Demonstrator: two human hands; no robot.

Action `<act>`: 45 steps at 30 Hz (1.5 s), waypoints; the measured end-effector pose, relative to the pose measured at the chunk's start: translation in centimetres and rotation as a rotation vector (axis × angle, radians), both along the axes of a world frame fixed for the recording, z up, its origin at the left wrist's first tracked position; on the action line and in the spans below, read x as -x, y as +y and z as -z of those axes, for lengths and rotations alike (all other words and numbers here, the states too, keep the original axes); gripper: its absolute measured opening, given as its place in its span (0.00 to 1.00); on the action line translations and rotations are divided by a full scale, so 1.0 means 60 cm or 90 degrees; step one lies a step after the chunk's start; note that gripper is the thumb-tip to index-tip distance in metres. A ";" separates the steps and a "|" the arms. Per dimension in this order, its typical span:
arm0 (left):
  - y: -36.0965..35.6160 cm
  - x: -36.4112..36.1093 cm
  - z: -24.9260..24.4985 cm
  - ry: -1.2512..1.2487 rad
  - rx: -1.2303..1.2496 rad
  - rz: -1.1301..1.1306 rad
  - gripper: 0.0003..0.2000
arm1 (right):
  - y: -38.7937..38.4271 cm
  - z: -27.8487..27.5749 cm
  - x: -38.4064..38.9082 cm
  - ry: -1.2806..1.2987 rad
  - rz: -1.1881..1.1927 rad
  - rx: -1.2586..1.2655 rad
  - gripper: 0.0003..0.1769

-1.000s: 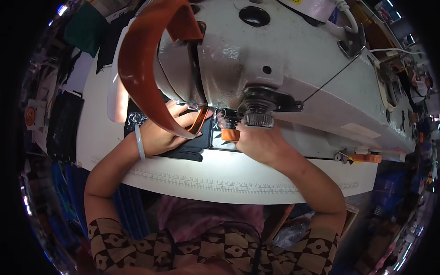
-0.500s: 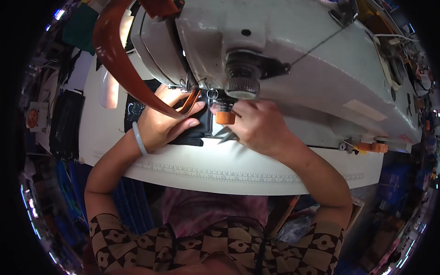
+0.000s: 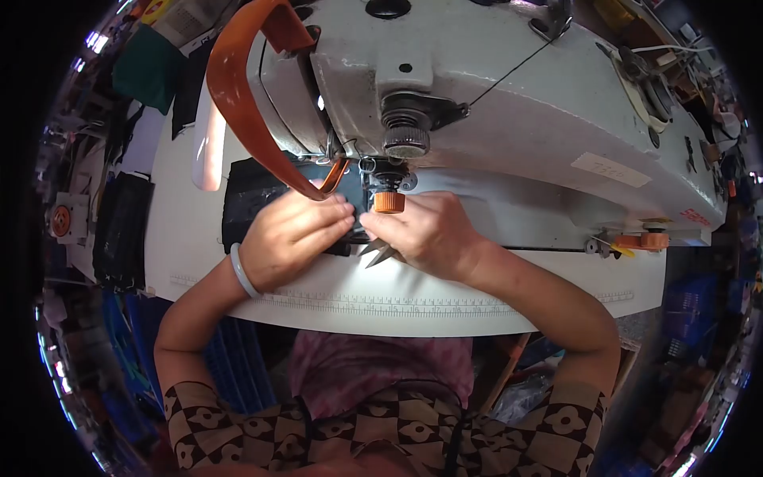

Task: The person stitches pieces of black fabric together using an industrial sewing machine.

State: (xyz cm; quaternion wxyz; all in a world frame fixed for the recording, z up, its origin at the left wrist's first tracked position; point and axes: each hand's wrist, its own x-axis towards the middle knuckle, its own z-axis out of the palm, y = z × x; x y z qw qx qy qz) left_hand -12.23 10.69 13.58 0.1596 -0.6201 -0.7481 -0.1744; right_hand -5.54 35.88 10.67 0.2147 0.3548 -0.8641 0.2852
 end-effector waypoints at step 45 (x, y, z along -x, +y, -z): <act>0.026 0.058 0.024 -0.070 0.078 -0.107 0.15 | 0.026 -0.029 0.008 -0.260 0.223 -0.083 0.16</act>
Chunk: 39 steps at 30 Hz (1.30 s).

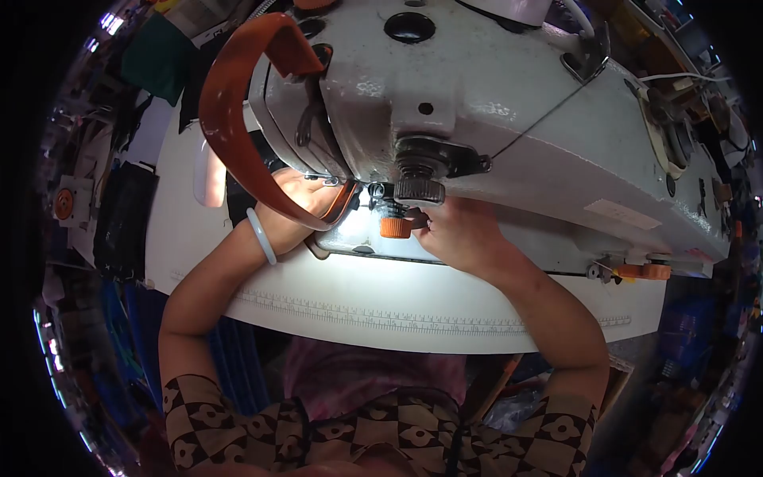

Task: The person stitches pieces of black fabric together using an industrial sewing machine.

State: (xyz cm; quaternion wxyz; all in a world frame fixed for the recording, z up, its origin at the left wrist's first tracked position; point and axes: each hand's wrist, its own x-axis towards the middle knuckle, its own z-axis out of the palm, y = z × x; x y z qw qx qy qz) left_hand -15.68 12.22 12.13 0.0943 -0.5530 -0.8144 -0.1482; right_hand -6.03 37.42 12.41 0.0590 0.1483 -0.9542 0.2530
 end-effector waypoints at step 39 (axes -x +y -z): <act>-0.027 -0.016 -0.015 -0.189 -0.018 -0.005 0.19 | 0.015 0.032 0.002 0.059 -0.088 -0.015 0.29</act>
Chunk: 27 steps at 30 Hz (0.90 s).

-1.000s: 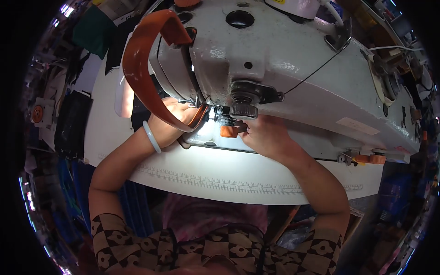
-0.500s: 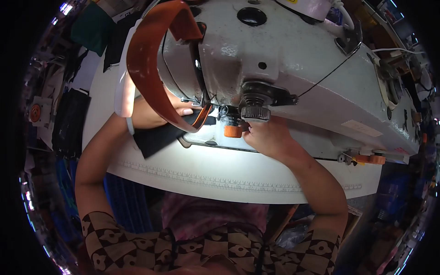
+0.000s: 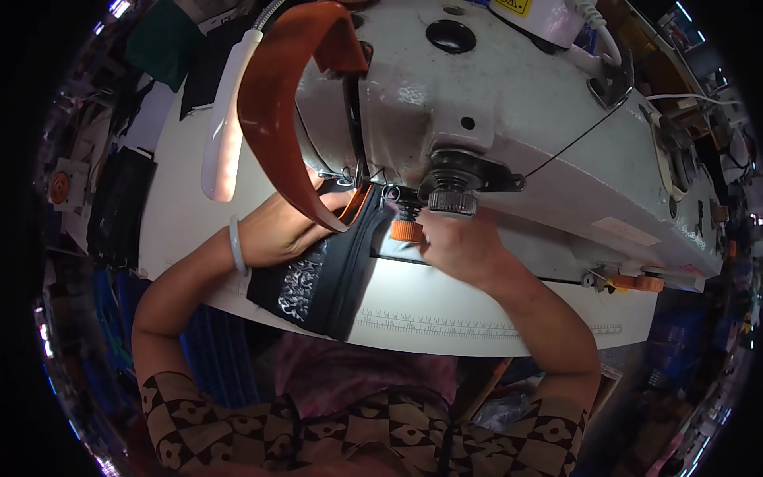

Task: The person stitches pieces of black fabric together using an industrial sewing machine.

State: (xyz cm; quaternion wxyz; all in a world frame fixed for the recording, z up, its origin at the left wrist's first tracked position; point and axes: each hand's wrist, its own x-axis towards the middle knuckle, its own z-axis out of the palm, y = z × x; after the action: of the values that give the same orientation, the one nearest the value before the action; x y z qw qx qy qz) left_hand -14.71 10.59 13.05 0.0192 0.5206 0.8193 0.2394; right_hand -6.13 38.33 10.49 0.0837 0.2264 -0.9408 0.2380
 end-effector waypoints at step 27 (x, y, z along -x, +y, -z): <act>0.021 -0.043 0.029 0.074 -0.070 -0.097 0.20 | -0.024 -0.026 -0.008 0.113 -0.192 -0.012 0.25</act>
State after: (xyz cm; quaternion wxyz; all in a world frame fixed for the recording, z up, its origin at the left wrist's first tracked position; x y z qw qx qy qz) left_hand -12.11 11.85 11.30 -0.0751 0.4701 0.8418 0.2545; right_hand -5.65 36.91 12.02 0.1278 0.3860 -0.8871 0.2184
